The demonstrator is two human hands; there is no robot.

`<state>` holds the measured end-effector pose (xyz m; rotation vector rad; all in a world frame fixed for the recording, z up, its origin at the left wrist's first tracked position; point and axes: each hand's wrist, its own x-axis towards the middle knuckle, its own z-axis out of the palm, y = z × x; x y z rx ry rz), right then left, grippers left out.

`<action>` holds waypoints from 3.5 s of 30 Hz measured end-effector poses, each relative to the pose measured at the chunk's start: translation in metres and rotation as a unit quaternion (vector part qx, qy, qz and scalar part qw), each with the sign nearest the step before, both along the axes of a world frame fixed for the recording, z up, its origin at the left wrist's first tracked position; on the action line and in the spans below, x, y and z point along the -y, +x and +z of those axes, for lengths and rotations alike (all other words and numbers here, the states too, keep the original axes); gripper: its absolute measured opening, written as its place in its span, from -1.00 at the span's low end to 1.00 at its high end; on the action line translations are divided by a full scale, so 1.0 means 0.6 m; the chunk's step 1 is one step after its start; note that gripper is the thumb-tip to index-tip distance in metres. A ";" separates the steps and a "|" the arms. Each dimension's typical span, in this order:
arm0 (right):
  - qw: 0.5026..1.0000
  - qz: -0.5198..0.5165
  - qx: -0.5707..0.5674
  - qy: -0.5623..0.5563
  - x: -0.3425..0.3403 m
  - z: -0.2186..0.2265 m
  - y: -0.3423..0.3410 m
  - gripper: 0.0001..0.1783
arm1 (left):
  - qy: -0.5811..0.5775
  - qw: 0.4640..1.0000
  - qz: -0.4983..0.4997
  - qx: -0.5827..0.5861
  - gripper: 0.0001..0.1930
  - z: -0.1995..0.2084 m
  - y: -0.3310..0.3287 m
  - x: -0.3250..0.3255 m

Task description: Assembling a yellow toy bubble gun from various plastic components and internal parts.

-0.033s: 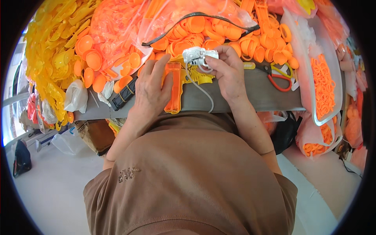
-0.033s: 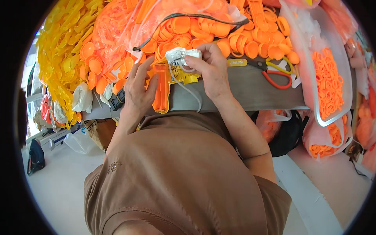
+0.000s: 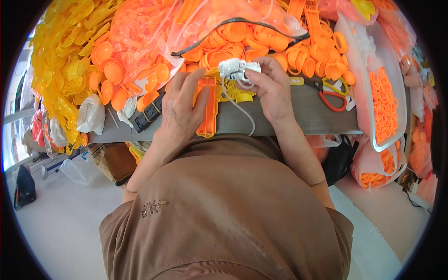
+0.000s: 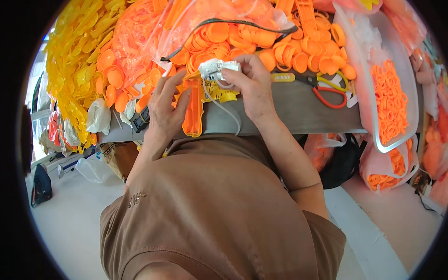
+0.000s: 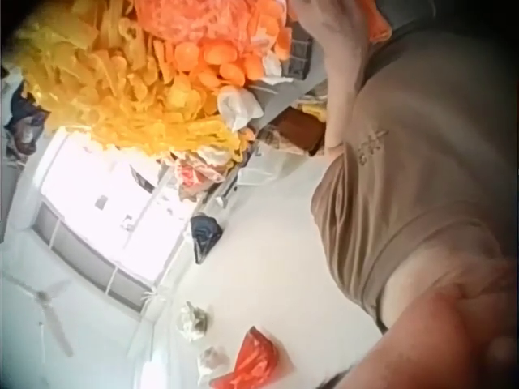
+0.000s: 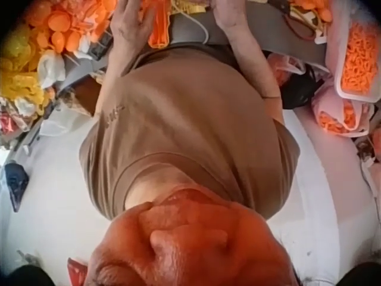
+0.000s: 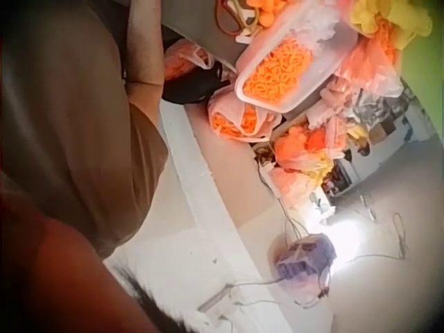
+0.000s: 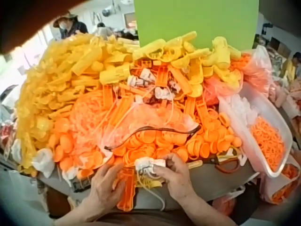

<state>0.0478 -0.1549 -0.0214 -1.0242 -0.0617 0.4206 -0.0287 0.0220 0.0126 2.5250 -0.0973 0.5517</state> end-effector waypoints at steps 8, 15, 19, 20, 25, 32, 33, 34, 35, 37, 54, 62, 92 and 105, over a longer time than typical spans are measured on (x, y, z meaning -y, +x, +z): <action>0.998 0.045 -0.032 -0.011 0.002 0.012 -0.008 -0.77 | -0.029 0.993 -0.055 0.101 -0.75 -0.031 0.026 0.019; 0.979 0.137 0.050 -0.140 0.009 0.035 0.006 -0.73 | -0.044 0.988 -0.109 0.103 -0.74 -0.037 0.024 0.012; 0.952 0.154 0.146 -0.221 0.002 0.025 0.009 -0.69 | -0.047 0.987 -0.121 0.096 -0.75 -0.032 0.024 0.014; 0.951 0.155 0.152 -0.220 0.002 0.024 0.009 -0.69 | -0.044 0.987 -0.119 0.102 -0.75 -0.033 0.024 0.013; 0.925 0.132 0.210 -0.288 -0.003 0.023 0.001 -0.74 | -0.027 0.989 -0.118 0.089 -0.77 -0.028 0.025 0.012; 0.961 0.094 0.146 -0.215 -0.011 0.022 -0.011 -0.77 | -0.006 0.987 -0.124 0.099 -0.80 -0.032 0.024 0.015; 0.964 0.081 0.145 -0.209 -0.013 0.026 -0.015 -0.77 | -0.005 0.987 -0.125 0.100 -0.80 -0.032 0.023 0.015; 0.964 0.081 0.145 -0.209 -0.014 0.027 -0.017 -0.77 | 0.005 0.987 -0.123 0.107 -0.79 -0.031 0.022 0.015; 0.964 0.066 0.153 -0.209 -0.015 0.029 -0.019 -0.77 | 0.014 0.986 -0.120 0.114 -0.79 -0.031 0.020 0.016; 0.963 0.053 0.160 -0.209 -0.017 0.029 -0.021 -0.78 | 0.009 0.986 -0.118 0.119 -0.79 -0.031 0.019 0.014; 0.951 0.061 0.197 -0.232 -0.014 0.020 -0.016 -0.78 | -0.005 0.985 -0.111 0.132 -0.77 -0.032 0.019 0.008; 0.949 0.047 0.197 -0.243 -0.006 0.005 -0.019 -0.82 | -0.064 0.982 -0.121 0.130 -0.83 -0.047 0.027 0.008; 0.971 0.118 0.118 -0.173 -0.010 0.024 -0.009 -0.78 | -0.070 0.991 -0.093 0.066 -0.75 -0.030 0.028 0.001; 0.967 0.082 0.137 -0.199 -0.017 0.030 -0.019 -0.77 | -0.023 0.984 -0.097 0.145 -0.72 -0.031 0.029 0.000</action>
